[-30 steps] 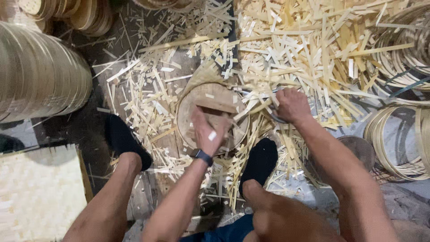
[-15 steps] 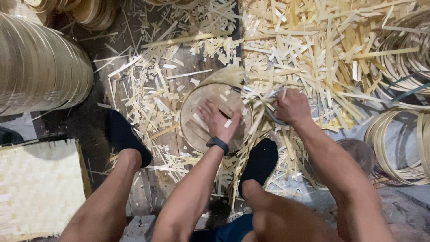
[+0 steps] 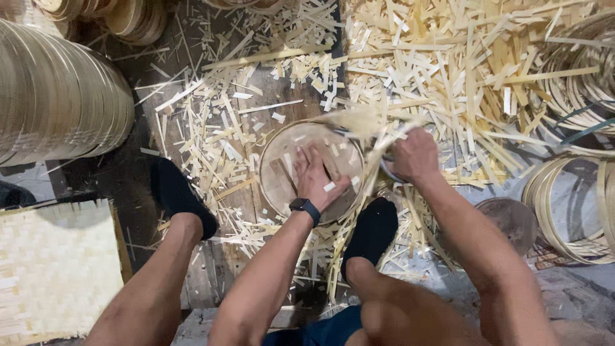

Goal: The person places a circular bamboo frame over a woven bamboo sheet and uses shears to trim the edges of the sheet to fit the frame.

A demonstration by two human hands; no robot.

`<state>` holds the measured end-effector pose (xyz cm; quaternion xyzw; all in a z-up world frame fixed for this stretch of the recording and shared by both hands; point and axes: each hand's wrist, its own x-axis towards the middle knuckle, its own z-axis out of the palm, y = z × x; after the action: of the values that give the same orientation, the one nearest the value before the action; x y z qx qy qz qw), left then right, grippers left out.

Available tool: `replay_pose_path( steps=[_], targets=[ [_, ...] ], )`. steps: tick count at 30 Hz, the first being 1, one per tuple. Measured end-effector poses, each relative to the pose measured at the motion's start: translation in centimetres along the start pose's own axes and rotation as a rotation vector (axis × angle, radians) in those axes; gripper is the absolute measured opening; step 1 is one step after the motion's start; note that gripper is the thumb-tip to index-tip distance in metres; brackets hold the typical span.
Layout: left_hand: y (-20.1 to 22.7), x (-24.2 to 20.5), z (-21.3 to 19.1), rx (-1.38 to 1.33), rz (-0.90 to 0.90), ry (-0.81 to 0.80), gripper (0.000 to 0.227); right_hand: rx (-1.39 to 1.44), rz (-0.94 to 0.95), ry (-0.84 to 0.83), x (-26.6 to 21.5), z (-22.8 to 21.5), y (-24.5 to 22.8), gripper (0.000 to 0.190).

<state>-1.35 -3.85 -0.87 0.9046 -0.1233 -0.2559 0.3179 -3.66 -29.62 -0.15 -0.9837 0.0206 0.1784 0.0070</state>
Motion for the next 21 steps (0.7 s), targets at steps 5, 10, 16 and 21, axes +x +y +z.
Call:
replay_pose_path(
  steps=[5,10,16,21],
  targets=[
    [-0.2,-0.2,-0.5,0.008,0.067,-0.066,0.114,0.035,-0.064,0.162,0.9,0.8,-0.6,0.049],
    [-0.7,-0.5,-1.2,0.038,0.148,-0.16,0.108,0.053,-0.014,-0.18,-0.2,1.6,1.6,0.036],
    [-1.0,-0.6,-1.7,0.071,0.166,-0.172,0.119,0.093,-0.04,-0.013,1.5,0.0,0.1,0.073],
    [-1.0,-0.6,-2.2,-0.022,0.166,-0.173,0.118,0.068,-0.103,0.104,1.4,-1.9,-0.7,0.066]
  ],
)
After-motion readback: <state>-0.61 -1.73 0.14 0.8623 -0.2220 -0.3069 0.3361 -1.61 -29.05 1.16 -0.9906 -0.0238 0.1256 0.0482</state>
